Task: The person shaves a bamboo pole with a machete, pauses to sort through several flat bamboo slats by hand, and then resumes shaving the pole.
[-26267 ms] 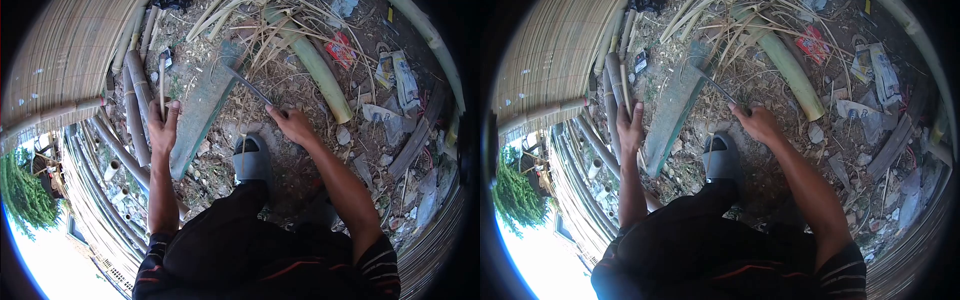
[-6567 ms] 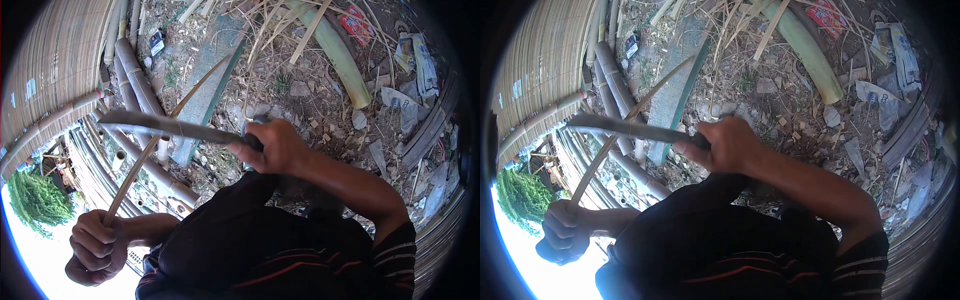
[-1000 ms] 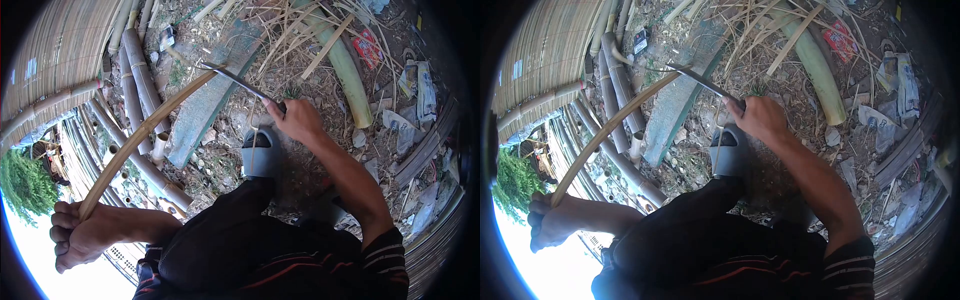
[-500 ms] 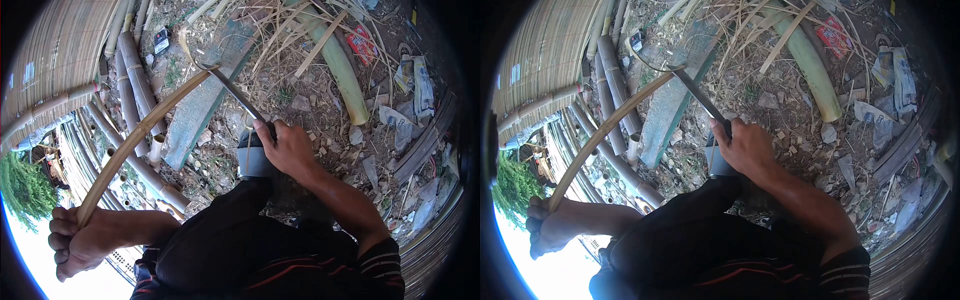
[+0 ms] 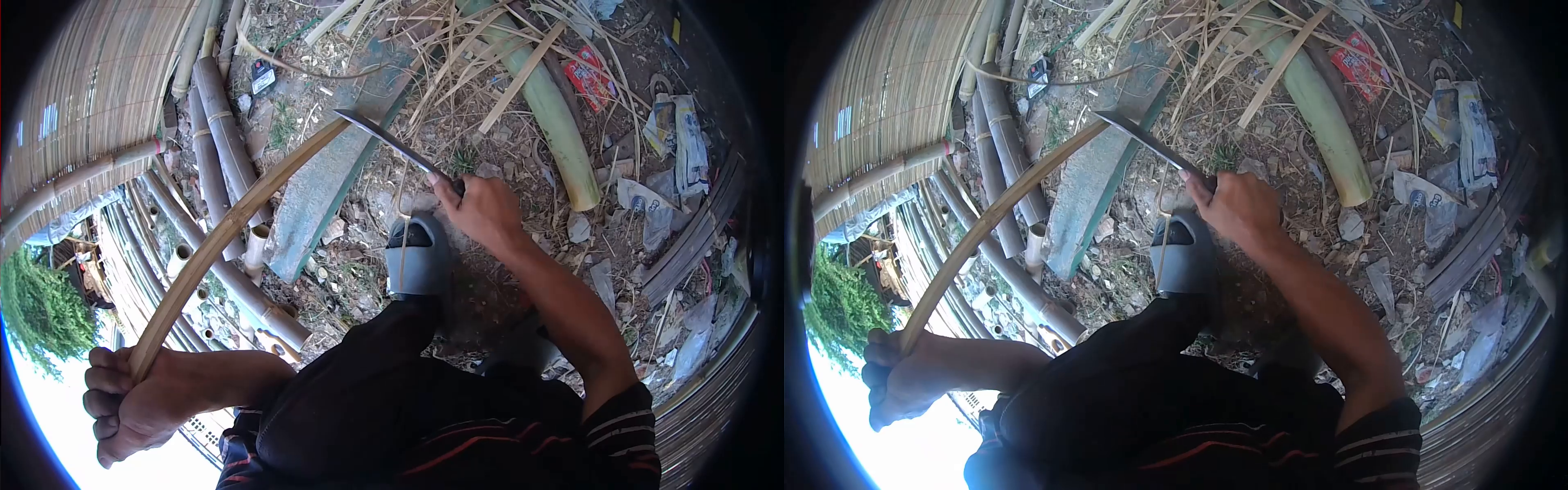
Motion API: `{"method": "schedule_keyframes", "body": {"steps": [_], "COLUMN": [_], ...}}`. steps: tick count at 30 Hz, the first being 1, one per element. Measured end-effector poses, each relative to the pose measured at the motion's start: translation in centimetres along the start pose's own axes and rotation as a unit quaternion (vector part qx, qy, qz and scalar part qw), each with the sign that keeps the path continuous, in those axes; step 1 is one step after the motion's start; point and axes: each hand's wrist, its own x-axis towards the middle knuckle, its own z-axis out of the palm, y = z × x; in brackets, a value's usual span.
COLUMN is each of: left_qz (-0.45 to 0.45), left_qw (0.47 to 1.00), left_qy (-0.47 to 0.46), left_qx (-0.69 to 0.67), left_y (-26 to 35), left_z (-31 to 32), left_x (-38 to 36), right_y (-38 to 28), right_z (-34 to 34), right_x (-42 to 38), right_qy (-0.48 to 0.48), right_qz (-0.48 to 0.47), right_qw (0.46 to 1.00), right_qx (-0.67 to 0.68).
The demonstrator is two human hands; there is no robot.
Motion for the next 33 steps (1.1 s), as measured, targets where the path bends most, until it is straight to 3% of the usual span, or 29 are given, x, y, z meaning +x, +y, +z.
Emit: {"method": "schedule_keyframes", "body": {"steps": [3, 5, 7, 8, 10, 11, 12, 14, 16, 19, 20, 22, 24, 25, 26, 27, 28, 30, 31, 32, 33], "left_qz": [-0.011, -0.058, -0.017, -0.015, -0.016, -0.024, -0.031, -0.042, -0.047, -0.014, -0.006, -0.002, -0.139, 0.009, 0.004, -0.063, -0.129, -0.108, -0.045, 0.024, 0.020], "left_qw": [0.996, 0.952, 0.966, 0.964, 0.944, 0.942, 0.940, 0.936, 0.934, 0.966, 0.963, 0.960, 0.859, 0.976, 0.974, 0.924, 0.829, 0.845, 0.929, 0.974, 0.980], "left_qy": [-0.062, -0.190, -0.177, -0.169, -0.202, -0.209, -0.216, -0.231, -0.239, -0.198, -0.215, -0.226, -0.206, -0.189, -0.198, -0.216, -0.226, -0.217, -0.212, -0.195, -0.166], "left_qx": [-0.067, -0.234, -0.187, -0.204, -0.259, -0.262, -0.263, -0.262, -0.262, -0.166, -0.160, -0.165, -0.447, -0.110, -0.107, -0.310, -0.495, -0.477, -0.301, -0.115, -0.105], "left_y": [0.4, 1.5, 3.3, 3.8, 3.9, 4.0, 4.1, 4.4, 4.5, 4.5, 4.5, 4.3, 3.3, 3.8, 3.6, 3.3, 3.4, 2.5, 2.5, 2.3, 2.6], "left_z": [-1.4, -2.6, -2.1, -2.0, -2.6, -2.7, -2.9, -3.1, -3.0, -2.7, -2.9, -2.5, -2.0, -1.9, -1.7, -1.2, -1.1, -1.8, -1.8, -1.8, -2.1], "left_x": [0.3, 0.5, -1.1, -1.7, -1.7, -1.7, -1.7, -1.6, -1.8, -1.9, -1.7, -1.5, -1.6, -1.5, -1.6, -2.1, -2.2, -1.2, -0.8, -0.6, -0.8], "right_y": [-3.3, -6.3, -9.8, -10.8, -11.8, -11.4, -10.9, -11.1, -10.9, -10.6, -10.2, -9.6, -9.7, -9.7, -9.6, -9.2, -9.0, -8.2, -8.5, -8.6, -8.6], "right_z": [-3.2, -4.7, -6.9, -7.0, -7.2, -6.5, -5.7, -5.8, -6.3, -5.4, -4.1, -3.4, -4.4, -4.8, -4.7, -3.4, -2.2, -0.9, -1.2, -1.7, -2.2], "right_x": [-2.7, -5.2, -8.4, -9.6, -11.1, -10.4, -9.2, -7.2, -8.7, -9.9, -8.6, -5.1, -5.8, -7.3, -8.3, -8.0, -6.7, -2.1, -1.7, -2.1, -3.3], "right_qy": [0.011, 0.005, 0.005, 0.006, 0.080, 0.089, 0.088, -0.080, -0.068, 0.079, 0.073, -0.056, -0.018, 0.024, 0.064, 0.117, 0.110, -0.027, 0.014, 0.020, 0.026], "right_qz": [-0.044, -0.136, -0.267, -0.268, -0.430, -0.448, -0.447, -0.191, -0.207, -0.417, -0.413, -0.183, -0.206, -0.284, -0.359, -0.427, -0.425, -0.168, -0.208, -0.208, -0.242], "right_qw": [0.998, 0.980, 0.945, 0.943, 0.855, 0.848, 0.848, 0.931, 0.941, 0.858, 0.860, 0.954, 0.966, 0.939, 0.904, 0.857, 0.858, 0.966, 0.971, 0.971, 0.959], "right_qx": [0.035, 0.143, 0.191, 0.196, 0.279, 0.269, 0.269, 0.302, 0.260, 0.288, 0.290, 0.230, 0.159, 0.193, 0.222, 0.265, 0.267, 0.195, 0.116, 0.116, 0.147]}}
